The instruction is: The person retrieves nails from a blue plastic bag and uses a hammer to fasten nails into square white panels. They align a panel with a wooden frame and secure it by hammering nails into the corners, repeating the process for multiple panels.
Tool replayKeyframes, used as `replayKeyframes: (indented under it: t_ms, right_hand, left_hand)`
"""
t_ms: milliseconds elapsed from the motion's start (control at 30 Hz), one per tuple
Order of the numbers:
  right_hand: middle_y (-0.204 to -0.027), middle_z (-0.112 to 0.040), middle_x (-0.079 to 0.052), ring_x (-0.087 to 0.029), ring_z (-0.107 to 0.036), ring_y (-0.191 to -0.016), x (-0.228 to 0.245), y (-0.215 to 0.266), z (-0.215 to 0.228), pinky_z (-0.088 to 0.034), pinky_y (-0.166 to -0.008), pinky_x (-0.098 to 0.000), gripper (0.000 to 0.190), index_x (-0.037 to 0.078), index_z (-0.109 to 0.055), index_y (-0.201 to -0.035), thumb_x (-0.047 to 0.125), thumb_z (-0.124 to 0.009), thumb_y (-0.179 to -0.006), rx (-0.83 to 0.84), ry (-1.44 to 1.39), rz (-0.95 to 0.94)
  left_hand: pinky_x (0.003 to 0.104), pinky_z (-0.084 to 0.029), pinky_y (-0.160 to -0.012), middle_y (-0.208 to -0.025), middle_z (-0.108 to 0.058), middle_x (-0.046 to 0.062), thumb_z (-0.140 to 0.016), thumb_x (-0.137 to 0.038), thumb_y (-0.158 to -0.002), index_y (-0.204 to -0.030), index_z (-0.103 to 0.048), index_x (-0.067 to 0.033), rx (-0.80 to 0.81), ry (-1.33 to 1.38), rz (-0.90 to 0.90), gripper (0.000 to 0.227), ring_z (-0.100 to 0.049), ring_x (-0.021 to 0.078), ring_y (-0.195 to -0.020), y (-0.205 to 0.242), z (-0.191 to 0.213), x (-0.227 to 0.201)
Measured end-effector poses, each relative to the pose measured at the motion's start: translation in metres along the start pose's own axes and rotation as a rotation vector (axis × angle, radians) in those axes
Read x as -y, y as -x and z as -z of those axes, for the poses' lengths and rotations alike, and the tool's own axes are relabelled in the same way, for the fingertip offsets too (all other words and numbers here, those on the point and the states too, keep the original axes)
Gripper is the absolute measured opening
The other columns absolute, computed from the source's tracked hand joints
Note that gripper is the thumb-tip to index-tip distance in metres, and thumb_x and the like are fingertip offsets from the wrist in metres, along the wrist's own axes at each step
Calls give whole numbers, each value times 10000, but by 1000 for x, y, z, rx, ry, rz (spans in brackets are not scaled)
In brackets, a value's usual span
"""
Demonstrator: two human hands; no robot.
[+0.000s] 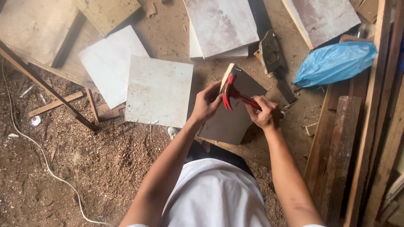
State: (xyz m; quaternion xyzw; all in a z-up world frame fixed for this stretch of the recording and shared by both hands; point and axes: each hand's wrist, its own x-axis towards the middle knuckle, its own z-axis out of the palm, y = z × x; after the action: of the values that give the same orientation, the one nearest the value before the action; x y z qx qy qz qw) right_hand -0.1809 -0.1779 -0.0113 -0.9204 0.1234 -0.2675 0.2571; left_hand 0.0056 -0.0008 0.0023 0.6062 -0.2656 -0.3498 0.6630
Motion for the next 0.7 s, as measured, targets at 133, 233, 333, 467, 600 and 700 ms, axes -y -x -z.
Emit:
replayKeyframes:
  t_ms: [133, 233, 333, 467, 600, 700]
  right_hand:
    - [-794, -656, -112, -277, -683, -678, 4, 17, 0, -534, -602, -385, 296, 49, -630, -1001, 341, -638, -1052, -53, 5, -17]
    - [-772, -614, -95, -238, -629, -647, 3, 26, -16, -492, -588, -373, 322, 33, -621, -1028, 350, -594, -1072, -97, -57, -155]
    - [-765, -589, -65, -172, -570, -623, 1, 43, -25, -450, -555, -329, 361, 10, -621, -1049, 352, -528, -1116, -150, -238, -370]
    - [-703, -540, -11, -99, -526, -572, 2, 49, -29, -423, -497, -276, 411, 14, -607, -970, 352, -441, -1133, -139, -529, -694]
    - [-639, -540, -10, -116, -502, -507, 10, 51, -19, -400, -444, -305, 423, 18, -621, -946, 356, -430, -1114, -35, -512, -816]
    - [-613, -609, -58, -195, -623, -533, 20, 50, -14, -464, -511, -361, 387, 45, -660, -922, 322, -464, -1108, 36, -192, -667]
  left_hand:
    - [317, -526, -1052, -1322, -701, 188, -628, -12, -975, -1421, -547, 58, -46, -21, 47, 459, -658, 191, -1223, 5, -1, 5]
    - [326, -513, -1067, -1355, -675, 198, -636, -32, -990, -1433, -529, 59, -65, 11, 66, 465, -639, 207, -1256, 5, 7, 11]
    - [334, -508, -1086, -1386, -651, 197, -638, -68, -998, -1452, -512, 50, -65, 58, 86, 485, -623, 214, -1287, 7, 6, 28]
    - [355, -503, -1088, -1397, -643, 191, -639, -114, -1015, -1469, -504, 36, -74, 81, 120, 497, -608, 221, -1299, 20, 13, 59]
    - [337, -496, -1086, -1389, -659, 203, -632, -169, -1015, -1456, -533, 9, -140, 32, 153, 486, -620, 224, -1307, 38, 6, 95]
    - [321, -541, -1006, -1270, -703, 206, -727, -189, -909, -1459, -537, -40, -207, -355, 350, 601, -712, 259, -1192, 40, 3, 110]
